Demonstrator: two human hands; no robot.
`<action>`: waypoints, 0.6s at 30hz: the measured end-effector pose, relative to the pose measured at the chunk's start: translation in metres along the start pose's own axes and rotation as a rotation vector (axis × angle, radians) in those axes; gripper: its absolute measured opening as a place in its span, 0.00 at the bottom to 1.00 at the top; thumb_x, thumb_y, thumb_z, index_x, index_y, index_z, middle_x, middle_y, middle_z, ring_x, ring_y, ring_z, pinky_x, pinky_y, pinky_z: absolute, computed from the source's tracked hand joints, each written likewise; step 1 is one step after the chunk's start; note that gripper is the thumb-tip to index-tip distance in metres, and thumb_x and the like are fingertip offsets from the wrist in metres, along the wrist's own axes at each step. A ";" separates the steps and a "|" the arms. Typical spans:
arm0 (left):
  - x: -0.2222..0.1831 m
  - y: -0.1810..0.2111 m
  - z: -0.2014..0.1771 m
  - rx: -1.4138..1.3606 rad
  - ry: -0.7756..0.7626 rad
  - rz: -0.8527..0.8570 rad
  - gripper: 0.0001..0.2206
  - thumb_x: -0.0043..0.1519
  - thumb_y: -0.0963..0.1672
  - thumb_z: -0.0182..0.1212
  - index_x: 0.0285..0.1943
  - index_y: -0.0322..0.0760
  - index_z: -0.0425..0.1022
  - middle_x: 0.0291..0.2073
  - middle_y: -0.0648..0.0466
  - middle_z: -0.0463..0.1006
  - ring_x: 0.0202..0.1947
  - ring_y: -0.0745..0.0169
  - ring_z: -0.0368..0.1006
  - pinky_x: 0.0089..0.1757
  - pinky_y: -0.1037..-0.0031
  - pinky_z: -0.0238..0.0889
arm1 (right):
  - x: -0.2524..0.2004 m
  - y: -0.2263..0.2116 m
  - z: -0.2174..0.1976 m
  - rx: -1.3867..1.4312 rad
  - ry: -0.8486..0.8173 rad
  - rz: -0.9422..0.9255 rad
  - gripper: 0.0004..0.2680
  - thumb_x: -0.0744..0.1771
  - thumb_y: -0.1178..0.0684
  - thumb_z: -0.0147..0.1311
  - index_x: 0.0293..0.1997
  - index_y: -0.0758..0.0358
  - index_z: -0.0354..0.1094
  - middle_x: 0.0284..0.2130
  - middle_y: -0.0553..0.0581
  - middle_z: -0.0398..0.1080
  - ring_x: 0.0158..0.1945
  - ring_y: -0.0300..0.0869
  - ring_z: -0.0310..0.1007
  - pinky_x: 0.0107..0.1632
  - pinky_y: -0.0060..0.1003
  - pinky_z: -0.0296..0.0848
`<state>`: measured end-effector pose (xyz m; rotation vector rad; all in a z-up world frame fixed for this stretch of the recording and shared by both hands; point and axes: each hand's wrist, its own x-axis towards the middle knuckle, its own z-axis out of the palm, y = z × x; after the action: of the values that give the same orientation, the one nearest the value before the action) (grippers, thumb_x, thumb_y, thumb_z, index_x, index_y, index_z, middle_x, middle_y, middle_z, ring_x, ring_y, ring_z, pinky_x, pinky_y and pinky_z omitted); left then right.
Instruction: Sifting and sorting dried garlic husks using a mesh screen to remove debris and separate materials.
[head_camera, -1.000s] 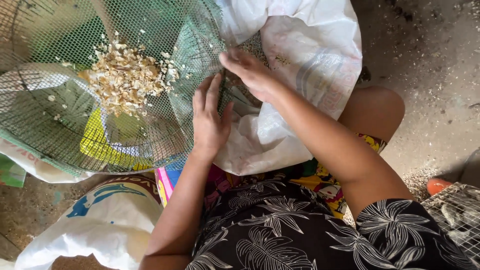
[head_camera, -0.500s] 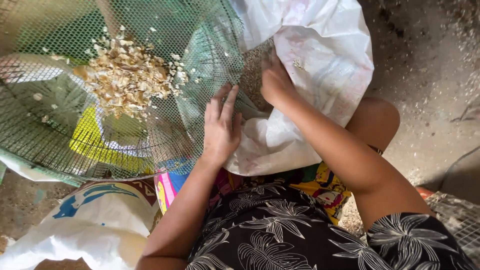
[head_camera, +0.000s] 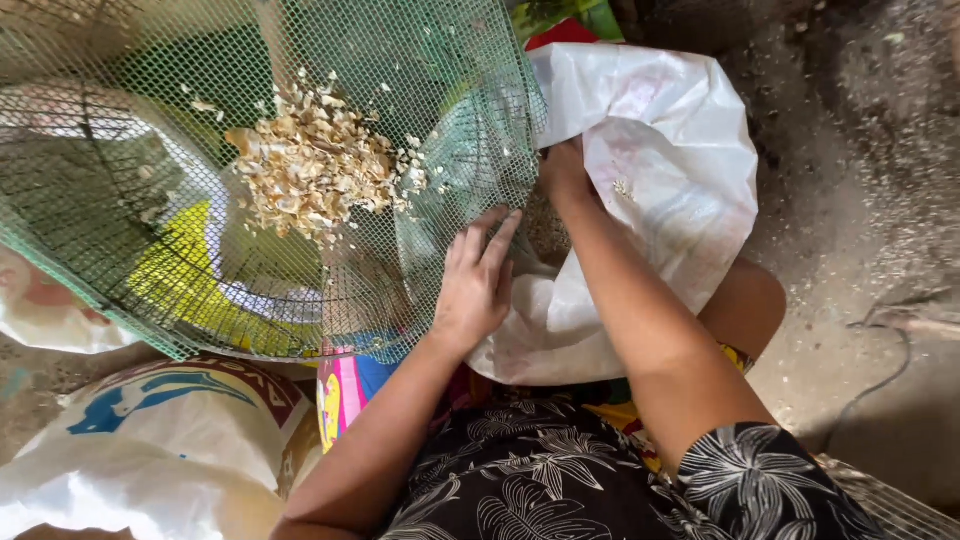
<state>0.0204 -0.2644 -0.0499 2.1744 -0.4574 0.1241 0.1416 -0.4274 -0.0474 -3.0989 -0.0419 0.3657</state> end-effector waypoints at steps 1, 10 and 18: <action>0.001 0.000 -0.002 -0.014 0.002 -0.005 0.32 0.58 0.38 0.64 0.74 0.44 0.64 0.66 0.49 0.64 0.56 0.43 0.69 0.53 0.57 0.65 | -0.009 -0.002 -0.008 -0.013 -0.007 0.002 0.14 0.69 0.55 0.51 0.61 0.68 0.65 0.55 0.70 0.62 0.64 0.59 0.63 0.59 0.47 0.69; 0.000 0.001 -0.003 -0.013 0.042 -0.016 0.29 0.59 0.38 0.61 0.73 0.44 0.65 0.64 0.51 0.64 0.59 0.46 0.67 0.51 0.60 0.65 | -0.002 0.059 0.173 0.180 -0.262 0.278 0.37 0.65 0.62 0.58 0.82 0.53 0.33 0.79 0.47 0.25 0.75 0.75 0.37 0.67 0.80 0.45; 0.001 0.003 -0.003 0.008 0.002 -0.030 0.28 0.59 0.38 0.59 0.72 0.43 0.65 0.65 0.52 0.64 0.61 0.49 0.66 0.54 0.61 0.63 | -0.027 0.022 0.112 0.578 0.016 0.073 0.14 0.69 0.61 0.48 0.63 0.71 0.67 0.57 0.71 0.67 0.67 0.62 0.61 0.69 0.55 0.63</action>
<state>0.0205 -0.2643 -0.0458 2.1881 -0.4236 0.1114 0.0898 -0.4481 -0.1501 -2.5350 0.1507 0.2901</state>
